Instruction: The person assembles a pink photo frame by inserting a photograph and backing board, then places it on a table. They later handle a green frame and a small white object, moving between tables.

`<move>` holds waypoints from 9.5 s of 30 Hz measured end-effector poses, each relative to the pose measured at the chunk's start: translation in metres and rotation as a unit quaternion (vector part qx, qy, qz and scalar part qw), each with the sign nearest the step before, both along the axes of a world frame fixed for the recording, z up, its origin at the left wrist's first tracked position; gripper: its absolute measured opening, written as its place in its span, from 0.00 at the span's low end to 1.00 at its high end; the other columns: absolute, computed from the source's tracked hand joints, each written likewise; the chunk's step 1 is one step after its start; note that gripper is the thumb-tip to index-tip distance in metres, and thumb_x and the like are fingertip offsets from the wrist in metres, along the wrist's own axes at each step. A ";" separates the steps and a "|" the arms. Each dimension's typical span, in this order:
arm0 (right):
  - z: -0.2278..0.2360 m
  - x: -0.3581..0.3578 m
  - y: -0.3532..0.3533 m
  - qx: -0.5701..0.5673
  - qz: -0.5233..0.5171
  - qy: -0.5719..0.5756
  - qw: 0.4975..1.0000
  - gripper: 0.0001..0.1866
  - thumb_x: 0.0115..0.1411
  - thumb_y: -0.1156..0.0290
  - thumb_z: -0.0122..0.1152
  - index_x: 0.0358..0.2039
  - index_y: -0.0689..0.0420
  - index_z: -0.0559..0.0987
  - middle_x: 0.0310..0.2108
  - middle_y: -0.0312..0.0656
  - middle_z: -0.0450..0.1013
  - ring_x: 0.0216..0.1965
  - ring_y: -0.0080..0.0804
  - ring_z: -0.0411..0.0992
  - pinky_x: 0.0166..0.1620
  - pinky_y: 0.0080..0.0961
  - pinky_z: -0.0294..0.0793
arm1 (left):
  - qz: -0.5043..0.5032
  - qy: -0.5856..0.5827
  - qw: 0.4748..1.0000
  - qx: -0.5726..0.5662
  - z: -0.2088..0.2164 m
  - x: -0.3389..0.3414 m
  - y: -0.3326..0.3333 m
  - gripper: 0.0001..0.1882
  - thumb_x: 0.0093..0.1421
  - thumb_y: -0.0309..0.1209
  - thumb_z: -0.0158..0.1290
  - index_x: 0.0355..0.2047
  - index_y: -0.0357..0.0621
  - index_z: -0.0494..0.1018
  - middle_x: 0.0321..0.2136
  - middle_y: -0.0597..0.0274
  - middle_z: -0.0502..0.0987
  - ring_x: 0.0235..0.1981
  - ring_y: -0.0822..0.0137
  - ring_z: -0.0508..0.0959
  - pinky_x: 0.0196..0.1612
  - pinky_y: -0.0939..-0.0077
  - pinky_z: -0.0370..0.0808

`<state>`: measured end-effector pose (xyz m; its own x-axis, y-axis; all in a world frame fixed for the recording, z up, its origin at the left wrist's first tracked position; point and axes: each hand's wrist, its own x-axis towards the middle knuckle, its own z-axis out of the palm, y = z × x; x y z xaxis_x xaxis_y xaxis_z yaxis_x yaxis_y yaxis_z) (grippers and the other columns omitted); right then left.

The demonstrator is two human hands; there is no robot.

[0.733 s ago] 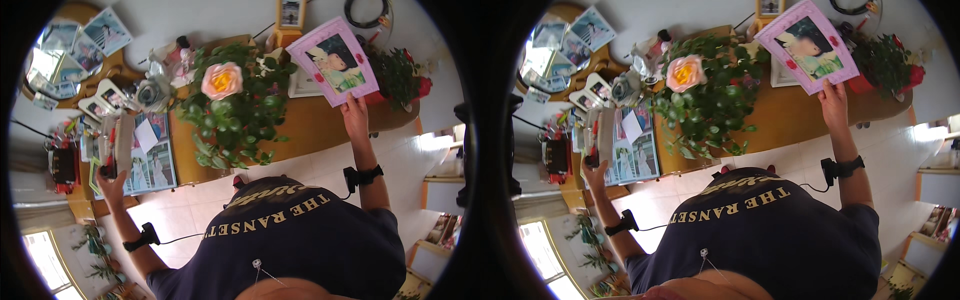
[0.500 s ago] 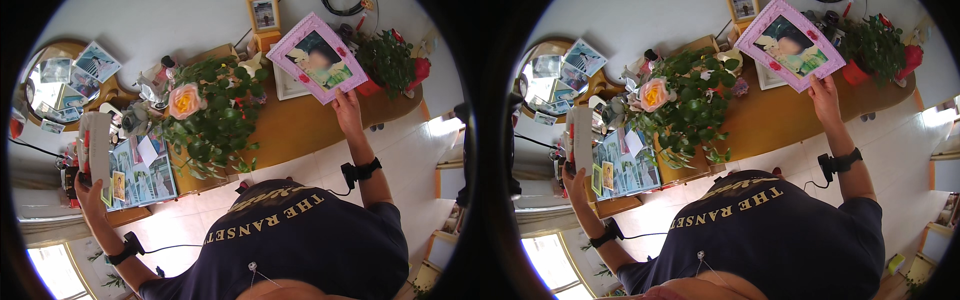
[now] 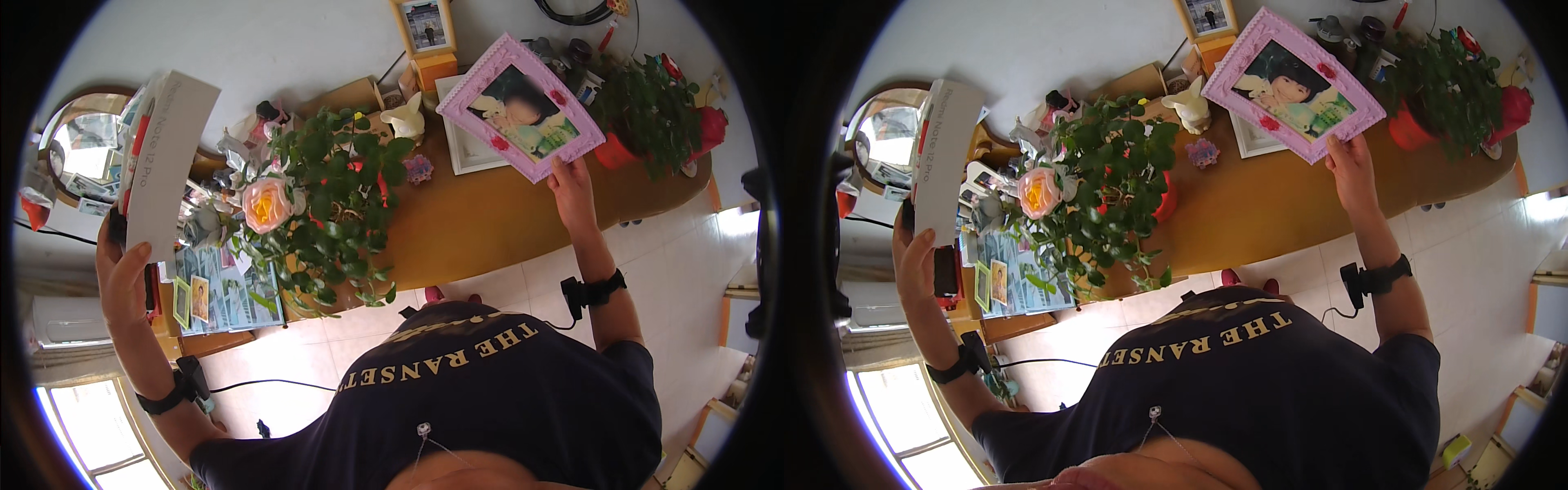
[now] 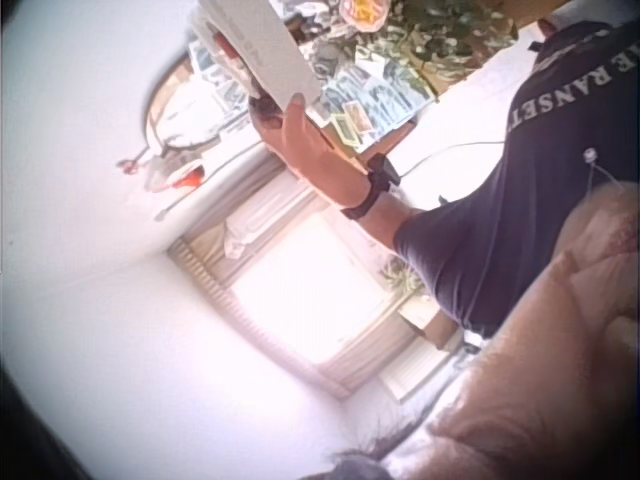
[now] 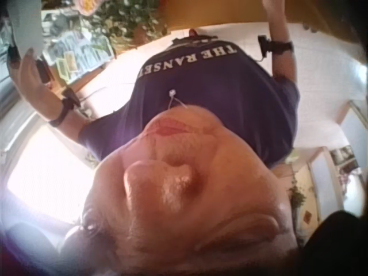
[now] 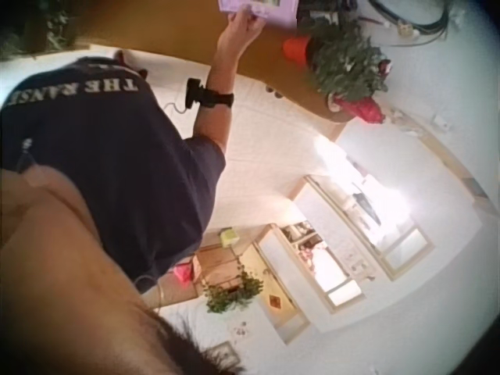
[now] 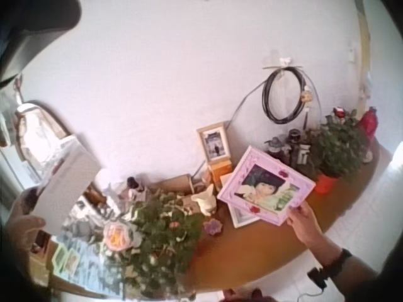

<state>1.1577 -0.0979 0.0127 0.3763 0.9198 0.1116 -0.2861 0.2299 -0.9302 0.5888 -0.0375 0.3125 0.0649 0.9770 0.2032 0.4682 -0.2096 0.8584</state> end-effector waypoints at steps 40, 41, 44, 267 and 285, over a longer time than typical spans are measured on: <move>-0.209 0.040 0.028 -0.122 0.214 -0.229 0.942 0.09 0.59 0.74 0.59 0.39 0.60 0.72 0.24 0.33 0.69 0.22 0.18 0.67 0.27 0.19 0.68 | 0.162 0.103 0.981 0.007 -0.041 0.198 -0.092 0.52 0.40 0.41 0.62 0.63 0.32 0.52 0.54 0.44 0.66 0.53 0.53 0.69 0.56 0.59 0.67; -0.212 0.046 0.031 -0.122 0.210 -0.231 0.942 0.08 0.59 0.74 0.59 0.39 0.60 0.72 0.24 0.33 0.69 0.22 0.18 0.67 0.26 0.19 0.68 | 0.159 0.105 0.982 0.009 -0.042 0.196 -0.091 0.52 0.41 0.41 0.62 0.63 0.32 0.52 0.55 0.44 0.65 0.54 0.53 0.69 0.56 0.59 0.67; -0.221 0.055 0.040 -0.128 0.189 -0.246 0.942 0.08 0.59 0.74 0.59 0.38 0.60 0.72 0.24 0.33 0.70 0.22 0.18 0.67 0.26 0.19 0.67 | 0.148 0.106 0.983 0.015 -0.044 0.190 -0.086 0.52 0.41 0.41 0.62 0.63 0.32 0.51 0.56 0.44 0.64 0.54 0.52 0.69 0.56 0.59 0.66; 0.219 -0.197 0.307 0.250 0.200 -0.726 0.609 0.43 0.39 0.62 0.67 0.59 0.54 0.64 0.43 0.53 0.68 0.47 0.50 0.68 0.47 0.41 0.70 | 0.400 0.016 0.884 0.242 -0.087 0.052 -0.078 0.29 0.60 0.21 0.48 0.61 0.32 0.54 0.58 0.47 0.63 0.60 0.56 0.63 0.60 0.65 0.65; 0.010 -0.242 0.386 0.080 0.248 -0.763 0.591 0.40 0.36 0.61 0.68 0.53 0.50 0.68 0.46 0.48 0.67 0.51 0.46 0.66 0.49 0.43 0.66 | 0.472 -0.326 0.818 -0.050 -0.265 0.081 -0.160 0.23 0.61 0.26 0.52 0.56 0.38 0.62 0.46 0.56 0.74 0.45 0.68 0.75 0.48 0.74 0.72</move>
<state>0.9154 0.2884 0.0227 -0.5866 0.8066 0.0726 0.7897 0.5895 -0.1699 0.6702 -0.1978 0.0471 -0.8178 0.5431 -0.1906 -0.1833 0.0681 0.9807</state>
